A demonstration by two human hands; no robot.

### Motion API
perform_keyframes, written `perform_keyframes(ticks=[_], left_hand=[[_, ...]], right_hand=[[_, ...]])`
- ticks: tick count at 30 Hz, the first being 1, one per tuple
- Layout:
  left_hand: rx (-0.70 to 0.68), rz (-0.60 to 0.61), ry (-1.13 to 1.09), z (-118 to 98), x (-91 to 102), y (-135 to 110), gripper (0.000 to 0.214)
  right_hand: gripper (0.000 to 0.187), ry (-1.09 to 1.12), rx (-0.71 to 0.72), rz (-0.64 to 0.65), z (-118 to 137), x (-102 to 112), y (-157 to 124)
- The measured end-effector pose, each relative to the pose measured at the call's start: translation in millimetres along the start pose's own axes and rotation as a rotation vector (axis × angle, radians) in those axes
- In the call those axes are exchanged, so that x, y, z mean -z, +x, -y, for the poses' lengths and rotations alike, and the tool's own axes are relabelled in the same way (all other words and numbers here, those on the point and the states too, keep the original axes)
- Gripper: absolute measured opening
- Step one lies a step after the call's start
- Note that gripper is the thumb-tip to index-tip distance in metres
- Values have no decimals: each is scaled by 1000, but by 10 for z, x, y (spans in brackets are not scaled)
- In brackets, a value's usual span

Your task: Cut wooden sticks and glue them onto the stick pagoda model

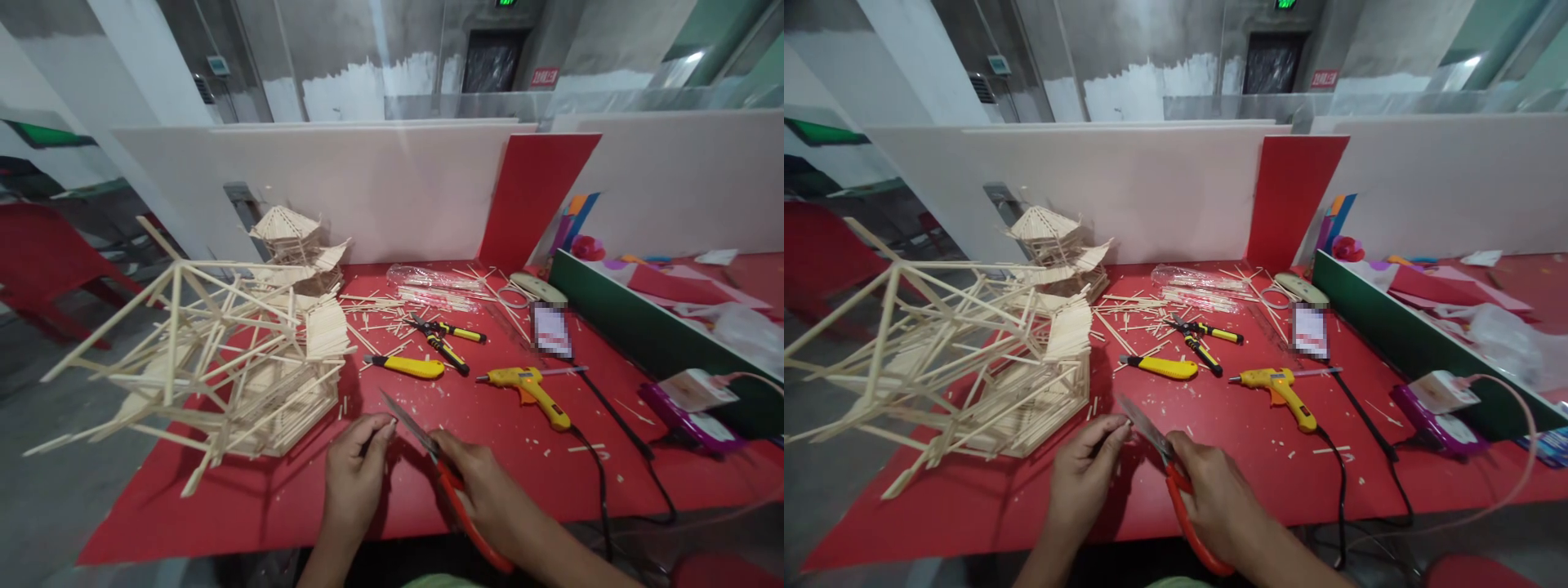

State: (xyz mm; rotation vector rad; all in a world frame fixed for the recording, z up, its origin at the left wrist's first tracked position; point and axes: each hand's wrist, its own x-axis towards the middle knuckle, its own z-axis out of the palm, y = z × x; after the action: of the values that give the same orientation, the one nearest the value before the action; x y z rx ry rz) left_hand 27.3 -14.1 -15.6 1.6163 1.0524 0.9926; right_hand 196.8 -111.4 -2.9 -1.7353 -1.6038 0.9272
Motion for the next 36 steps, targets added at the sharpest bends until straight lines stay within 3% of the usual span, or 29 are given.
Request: perform_keyframes(ticks=[4, 8, 10, 22, 30, 36], left_hand=[[90, 44, -78, -13, 40, 10, 24], [101, 50, -117, -20, 43, -1, 26], [112, 33, -142, -22, 42, -7, 28], [86, 55, -68, 11, 95, -37, 23], [20, 87, 13, -66, 94, -30, 27], [26, 35, -3, -25, 90, -5, 23]], right_hand=[[15, -10, 63, -14, 38, 42, 2], [43, -158, 105, -79, 44, 66, 24], [49, -202, 119, -73, 29, 60, 35], [46, -200, 116, -42, 69, 33, 61], [25, -119, 89, -10, 52, 14, 50], [42, -220, 115, -47, 22, 59, 72]])
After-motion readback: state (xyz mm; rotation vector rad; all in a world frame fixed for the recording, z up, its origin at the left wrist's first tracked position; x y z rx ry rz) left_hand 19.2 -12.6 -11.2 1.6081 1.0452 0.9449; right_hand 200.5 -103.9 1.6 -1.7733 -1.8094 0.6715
